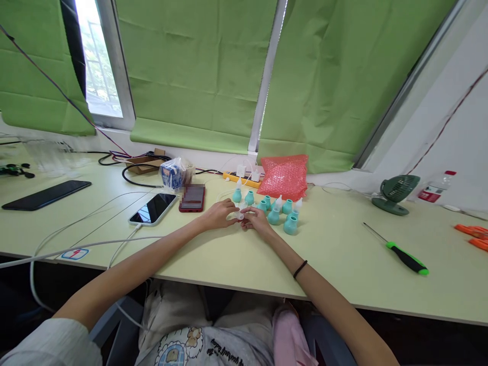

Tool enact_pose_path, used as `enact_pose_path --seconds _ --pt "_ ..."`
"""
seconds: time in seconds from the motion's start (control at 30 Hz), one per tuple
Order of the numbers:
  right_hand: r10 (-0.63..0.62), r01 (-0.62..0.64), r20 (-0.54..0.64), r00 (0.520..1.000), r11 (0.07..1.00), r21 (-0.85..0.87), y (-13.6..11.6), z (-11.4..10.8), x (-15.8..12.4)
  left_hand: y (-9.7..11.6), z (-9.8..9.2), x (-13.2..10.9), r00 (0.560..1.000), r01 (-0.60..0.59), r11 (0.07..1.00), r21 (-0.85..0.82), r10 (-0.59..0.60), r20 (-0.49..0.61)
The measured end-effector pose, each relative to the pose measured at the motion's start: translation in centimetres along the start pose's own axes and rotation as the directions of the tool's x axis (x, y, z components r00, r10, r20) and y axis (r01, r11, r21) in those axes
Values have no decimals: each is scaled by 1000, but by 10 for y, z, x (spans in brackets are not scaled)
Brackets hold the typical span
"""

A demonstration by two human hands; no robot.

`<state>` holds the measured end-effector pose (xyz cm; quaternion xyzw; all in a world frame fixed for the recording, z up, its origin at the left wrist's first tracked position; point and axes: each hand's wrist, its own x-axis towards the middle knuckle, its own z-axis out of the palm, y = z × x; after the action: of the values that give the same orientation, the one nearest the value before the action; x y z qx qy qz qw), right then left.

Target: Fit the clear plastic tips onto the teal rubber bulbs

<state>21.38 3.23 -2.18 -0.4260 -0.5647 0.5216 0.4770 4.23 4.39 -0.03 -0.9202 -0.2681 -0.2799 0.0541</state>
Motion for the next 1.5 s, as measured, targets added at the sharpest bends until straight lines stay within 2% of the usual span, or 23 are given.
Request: enact_pose_path --seconds 0.2,0.47,0.7,0.93,1.5 --pt "-55 53 -21 998 997 -57 -3 3 -3 -5 7 0 997 74 997 -32 -75 -35" --pt "-143 137 -84 986 987 -82 -10 9 -8 -6 10 1 992 107 993 -54 -110 -67" --pt "-128 125 -84 988 991 -36 -13 6 -8 -2 5 1 995 76 997 -3 -76 -65" --pt "-143 139 -84 986 989 -59 -11 7 -8 -1 5 0 990 97 994 41 -92 -103" --pt "-173 165 -65 983 979 -116 -9 5 -6 0 4 0 991 55 998 18 -53 -126"
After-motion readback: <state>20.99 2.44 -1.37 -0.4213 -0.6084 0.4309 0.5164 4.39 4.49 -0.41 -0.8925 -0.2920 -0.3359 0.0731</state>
